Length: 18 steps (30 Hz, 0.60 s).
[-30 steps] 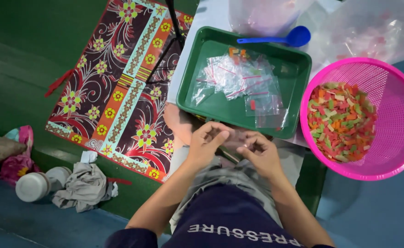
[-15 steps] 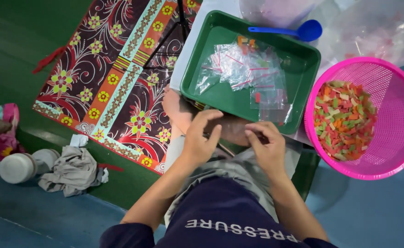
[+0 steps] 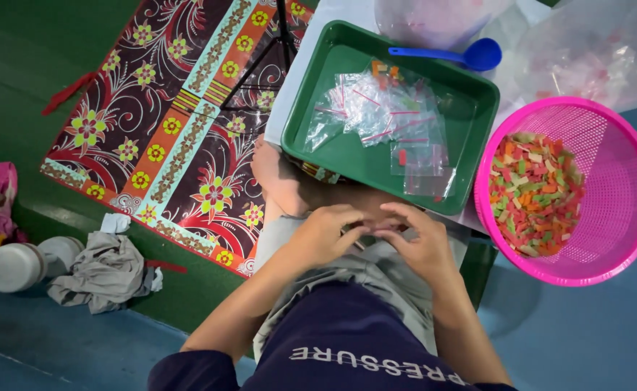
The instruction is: Manually filling small plastic zip-lock bags with colorful snack pieces from a basket while sitting on the floor.
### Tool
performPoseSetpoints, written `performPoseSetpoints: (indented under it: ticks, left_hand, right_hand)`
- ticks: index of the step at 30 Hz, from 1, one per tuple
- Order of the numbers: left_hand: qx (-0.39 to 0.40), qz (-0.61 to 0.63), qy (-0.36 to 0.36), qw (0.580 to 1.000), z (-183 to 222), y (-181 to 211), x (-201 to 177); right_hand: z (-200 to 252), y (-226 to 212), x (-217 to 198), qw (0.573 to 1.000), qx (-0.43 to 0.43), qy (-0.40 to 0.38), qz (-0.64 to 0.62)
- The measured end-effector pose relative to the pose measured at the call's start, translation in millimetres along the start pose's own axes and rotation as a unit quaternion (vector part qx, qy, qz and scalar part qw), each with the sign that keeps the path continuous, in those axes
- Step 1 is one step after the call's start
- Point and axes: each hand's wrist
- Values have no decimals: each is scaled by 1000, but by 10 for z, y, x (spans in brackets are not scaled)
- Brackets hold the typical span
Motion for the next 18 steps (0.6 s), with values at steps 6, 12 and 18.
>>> performPoseSetpoints:
  ticks: [6,12,18]
  left_hand:
    - [-102,67,28,992,18,-125,176]
    - [-185,99,47,977,38,-248,286]
    - [-194,102,29,975,-6,-174,307]
  right_hand:
    - [3,119,93,986,-88,130,63]
    - [163,109,274,981,128,102,-106]
    - [184,194,273,955,226,74,-179]
Point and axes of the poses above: each hand's wrist, its own z-axis away from the middle knuckle, its own x-axis out of the palm, y = z × x, and after that the axes turned 8 degrees about y, right-handed
